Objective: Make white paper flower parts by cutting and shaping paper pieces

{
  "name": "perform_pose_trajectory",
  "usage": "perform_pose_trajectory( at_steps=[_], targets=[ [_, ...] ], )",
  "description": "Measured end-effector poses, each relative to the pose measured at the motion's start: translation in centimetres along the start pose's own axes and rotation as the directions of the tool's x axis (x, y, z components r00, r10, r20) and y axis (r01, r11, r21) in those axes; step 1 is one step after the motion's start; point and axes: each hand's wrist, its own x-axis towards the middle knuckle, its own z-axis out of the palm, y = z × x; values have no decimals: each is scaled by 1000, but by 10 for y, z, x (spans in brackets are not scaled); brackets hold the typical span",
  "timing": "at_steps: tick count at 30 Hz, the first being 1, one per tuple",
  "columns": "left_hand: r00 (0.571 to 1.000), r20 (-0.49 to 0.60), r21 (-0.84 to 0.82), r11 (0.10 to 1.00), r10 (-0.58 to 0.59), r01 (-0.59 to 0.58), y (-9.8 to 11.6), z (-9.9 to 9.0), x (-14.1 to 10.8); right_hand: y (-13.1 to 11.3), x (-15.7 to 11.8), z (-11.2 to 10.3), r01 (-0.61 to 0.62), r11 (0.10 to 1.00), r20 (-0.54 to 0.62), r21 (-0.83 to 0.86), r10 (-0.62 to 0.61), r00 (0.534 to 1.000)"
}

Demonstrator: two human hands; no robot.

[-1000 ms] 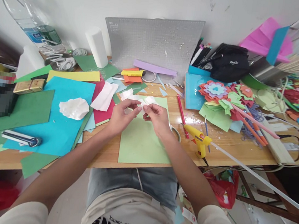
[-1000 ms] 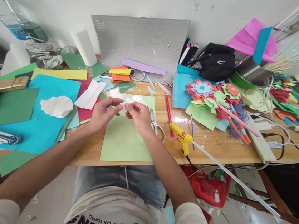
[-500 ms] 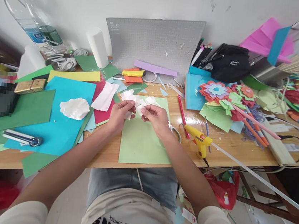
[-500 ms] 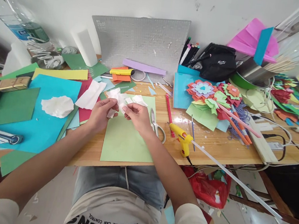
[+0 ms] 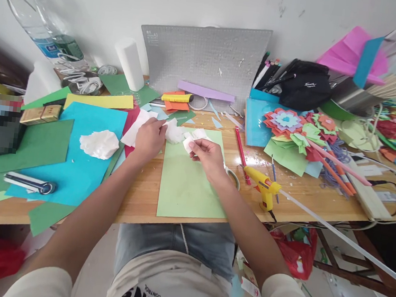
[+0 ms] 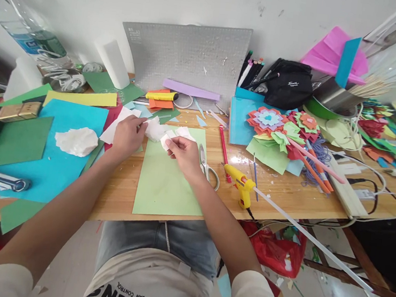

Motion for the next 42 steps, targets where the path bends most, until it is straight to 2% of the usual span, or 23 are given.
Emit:
perform_pose_trajectory(
  at_steps=[3,4,6,9,11,15,22,25,29,32,34,37,42],
  targets=[
    [997,-76,-70,997,19,-24,11,-11,-12,-3,-2,1,13,1000,-6,10,-12,1000],
    [998,-62,-121,992,11,-19,17,-15,-16,-3,-2,1,20,1000,-4,13,-20,1000],
    [998,66,-269,963,0,18,31,-19,-25,-5,-3,1,32,999,3,18,-32,999],
    [942,333,-453,882,35,128,47,-16,-35,-4,-2,1,46,999,11,23,-46,999],
    [923,384,-505,840,15,196,53,-12,-38,-4,-2,0,53,998,15,25,-53,998],
    [930,353,-570,765,-99,298,55,-7,-41,-4,-2,0,30,999,13,46,-30,999],
    [924,328,-668,643,-198,375,47,-6,-38,-4,-4,1,23,999,22,48,-24,999],
    [932,285,-655,665,-222,359,45,-6,-36,-3,-2,1,30,998,-10,48,-29,1000],
    [952,263,-601,745,-157,289,47,-7,-36,-3,-2,1,52,997,4,63,-52,999],
    [947,283,-606,736,-155,301,49,-5,-37,-5,-4,1,58,996,4,65,-58,998],
    [927,316,-643,673,-203,366,48,-3,-37,-6,-4,1,50,997,-11,64,-49,999],
    [892,377,-716,531,-251,452,45,-1,-35,-7,-4,1,46,997,-18,66,-45,999],
    [859,397,-802,333,-324,496,38,-6,-28,-2,-1,0,33,998,-47,58,-30,998]
  ],
)
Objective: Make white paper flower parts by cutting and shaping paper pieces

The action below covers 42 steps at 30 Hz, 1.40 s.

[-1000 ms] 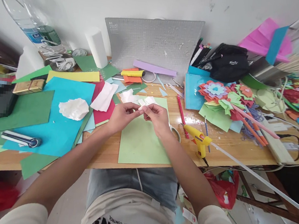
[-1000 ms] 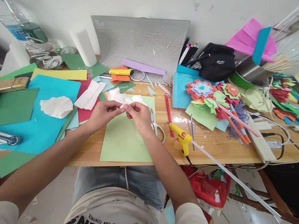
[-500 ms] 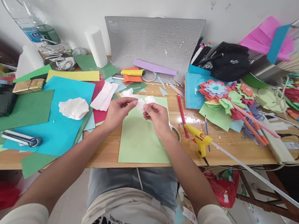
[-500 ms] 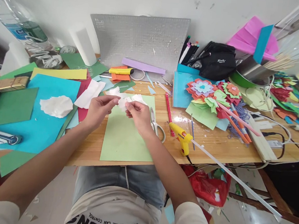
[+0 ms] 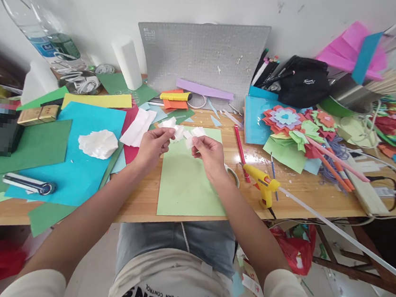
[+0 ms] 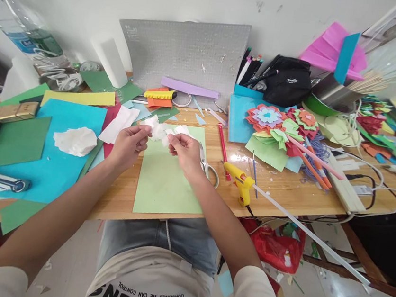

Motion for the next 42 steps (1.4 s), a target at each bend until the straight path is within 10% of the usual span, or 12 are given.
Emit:
perform_pose_trajectory(
  at_steps=[10,23,36,42],
  targets=[
    [974,-226,-240,969,5,-61,6,-31,27,-12,32,23,165,935,116,-314,-135,984],
    [989,-151,-208,977,7,-39,1,-24,21,-4,75,44,300,374,169,-878,-344,924],
    [981,-170,-111,988,91,-111,0,-19,18,-2,92,33,445,483,328,-754,-311,892],
    [984,-175,-160,985,41,-69,-1,-20,19,4,105,39,278,570,48,-773,-385,922]
  ],
)
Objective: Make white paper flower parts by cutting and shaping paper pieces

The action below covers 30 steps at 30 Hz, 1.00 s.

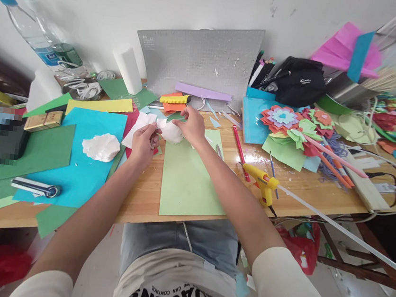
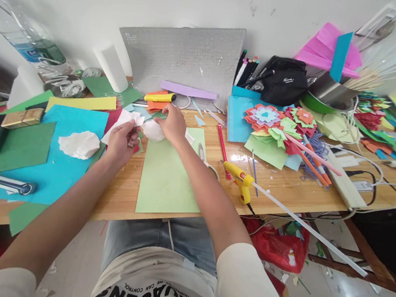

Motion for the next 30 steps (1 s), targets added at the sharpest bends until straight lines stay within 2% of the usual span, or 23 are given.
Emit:
perform_pose_trajectory(
  at_steps=[4,7,8,10,13,20,25,30],
  targets=[
    [1000,6,-3,1000,-11,11,-1,1,-1,-1,6,-2,-37,996,44,81,34,998],
    [1000,12,-1,1000,-23,23,-1,2,-4,-13,-1,-13,-124,946,67,298,109,992],
    [999,17,-4,1000,-31,31,-1,3,-6,-19,-7,-18,-175,906,112,385,143,983],
    [998,33,-5,999,-44,44,-1,6,-9,-29,-22,-30,-290,812,273,506,169,947],
    [995,84,22,998,-57,55,-3,10,-14,-37,-45,-42,-378,724,377,577,174,910],
    [981,134,121,985,-142,126,-9,15,-22,-26,-63,-45,-452,628,331,633,309,892],
    [981,194,331,943,-19,-47,-10,16,-27,-20,-70,-44,-389,677,281,625,271,921],
    [985,165,367,924,49,-108,-12,16,-27,-14,-77,-37,-344,719,233,604,253,939]
  ],
)
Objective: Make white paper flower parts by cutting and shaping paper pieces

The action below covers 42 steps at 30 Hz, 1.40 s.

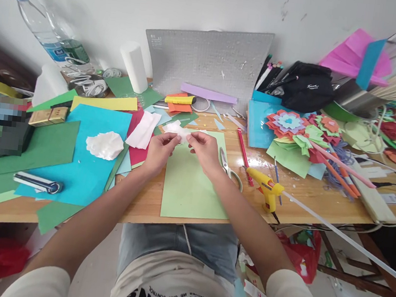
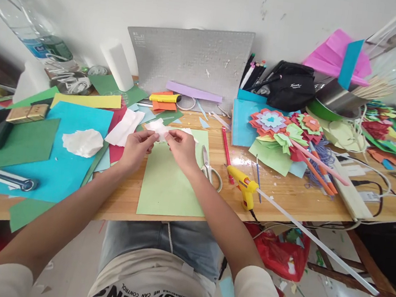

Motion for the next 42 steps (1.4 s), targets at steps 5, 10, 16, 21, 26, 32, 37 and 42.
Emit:
perform_pose_trajectory(
  at_steps=[5,10,16,21,26,32,37,42],
  targets=[
    [1000,10,12,1000,-13,13,1,0,0,3,0,-3,-59,996,60,74,55,997],
    [1000,7,9,1000,-27,27,3,1,-1,-2,-2,-8,-75,987,80,139,64,995],
    [999,1,-26,999,-39,39,2,1,-1,-3,-2,-9,-52,991,79,126,43,996],
    [999,-19,-43,999,-30,29,2,-1,4,-1,1,-10,-45,984,-5,170,46,999],
    [998,-60,-65,998,4,-8,4,-6,10,-5,1,-8,-86,968,2,235,88,996],
    [999,44,-22,1000,9,-8,4,-8,8,-4,-1,-3,-121,955,33,271,116,993],
    [1000,-14,-4,1000,10,-11,1,-7,8,-1,0,-5,-137,942,26,305,136,990],
    [981,-162,183,980,109,-78,3,-21,22,-3,12,-11,-132,954,-13,269,141,990]
  ],
)
